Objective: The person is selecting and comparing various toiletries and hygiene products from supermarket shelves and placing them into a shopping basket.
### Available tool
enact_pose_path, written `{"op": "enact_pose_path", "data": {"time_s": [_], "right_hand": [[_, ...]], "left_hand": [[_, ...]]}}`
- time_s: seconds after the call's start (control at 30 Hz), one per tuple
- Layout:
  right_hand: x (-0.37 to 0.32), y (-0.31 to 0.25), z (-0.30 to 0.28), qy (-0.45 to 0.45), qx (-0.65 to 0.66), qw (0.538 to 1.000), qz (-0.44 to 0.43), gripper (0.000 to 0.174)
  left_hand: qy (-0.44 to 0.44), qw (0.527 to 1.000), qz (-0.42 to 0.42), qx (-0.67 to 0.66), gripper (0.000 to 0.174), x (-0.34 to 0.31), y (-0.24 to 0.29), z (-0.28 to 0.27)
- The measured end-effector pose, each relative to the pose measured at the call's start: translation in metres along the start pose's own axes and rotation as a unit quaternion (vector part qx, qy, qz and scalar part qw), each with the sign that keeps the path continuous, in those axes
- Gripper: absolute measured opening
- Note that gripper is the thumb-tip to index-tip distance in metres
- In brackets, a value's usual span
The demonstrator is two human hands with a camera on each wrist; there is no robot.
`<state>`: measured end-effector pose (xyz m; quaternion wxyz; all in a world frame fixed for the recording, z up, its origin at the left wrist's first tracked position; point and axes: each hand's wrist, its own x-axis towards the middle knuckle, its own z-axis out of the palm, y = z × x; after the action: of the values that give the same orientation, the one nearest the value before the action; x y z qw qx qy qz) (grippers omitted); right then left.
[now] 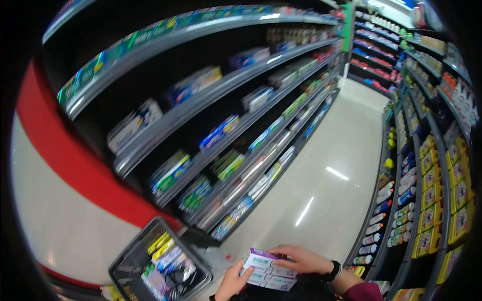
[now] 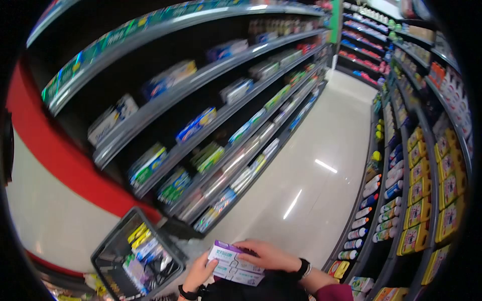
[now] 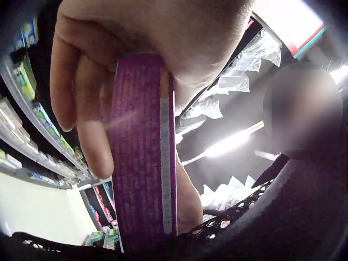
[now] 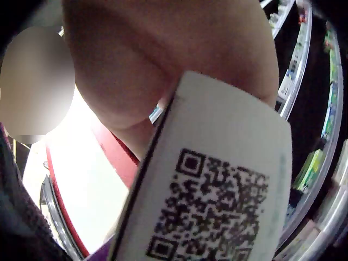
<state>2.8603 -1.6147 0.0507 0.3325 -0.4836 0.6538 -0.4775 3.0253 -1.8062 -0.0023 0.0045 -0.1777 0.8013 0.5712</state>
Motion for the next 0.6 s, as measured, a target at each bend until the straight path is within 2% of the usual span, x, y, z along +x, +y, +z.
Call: {"op": "enact_pose_path", "data": {"time_s": [0.03,0.1,0.17,0.2,0.27,0.3,0.37,0.4,0.47,0.5,0.57,0.6], "right_hand": [[-0.014,0.002,-0.013,0.027,0.012,0.999,0.029,0.039],[-0.043,0.019,-0.031,0.087,0.045,0.994,0.055,0.039],[-0.073,0.024,-0.052,0.129,0.093,0.983,0.087,0.045],[-0.086,0.029,-0.059,0.138,0.083,0.983,0.087,0.045],[-0.107,0.039,-0.076,0.152,0.168,0.967,0.12,0.045],[-0.116,0.04,-0.078,0.159,0.165,0.966,0.117,0.045],[-0.13,0.041,-0.085,0.313,0.13,0.935,0.104,0.04],[-0.134,0.056,-0.089,0.321,0.13,0.933,0.101,0.04],[-0.138,0.084,-0.106,0.405,0.148,0.889,0.156,0.037],[-0.139,0.093,-0.118,0.413,0.146,0.885,0.156,0.037],[-0.142,0.099,-0.149,0.409,0.207,0.863,0.215,0.035],[-0.142,0.107,-0.164,0.407,0.2,0.866,0.21,0.036]], "left_hand": [[-0.013,1.0,0.002,-0.007,0.037,0.013,0.016,0.014],[-0.034,0.998,0.043,0.007,0.035,0.041,0.016,0.04],[-0.13,0.99,0.019,0.053,0.037,0.069,0.041,0.059],[-0.134,0.989,0.031,0.052,0.037,0.075,0.058,0.07],[-0.133,0.987,0.047,0.08,0.026,0.086,0.111,0.087],[-0.137,0.986,0.055,0.083,0.026,0.097,0.118,0.093],[-0.153,0.979,0.075,0.111,0.037,0.122,0.124,0.107],[-0.158,0.978,0.08,0.114,0.037,0.136,0.126,0.114],[-0.172,0.981,0.085,0.039,0.031,0.17,0.131,0.128],[-0.182,0.979,0.087,-0.002,0.029,0.189,0.134,0.135],[-0.193,0.975,0.109,-0.013,0.024,0.227,0.138,0.152],[-0.184,0.974,0.127,-0.037,0.024,0.249,0.135,0.165]]}}
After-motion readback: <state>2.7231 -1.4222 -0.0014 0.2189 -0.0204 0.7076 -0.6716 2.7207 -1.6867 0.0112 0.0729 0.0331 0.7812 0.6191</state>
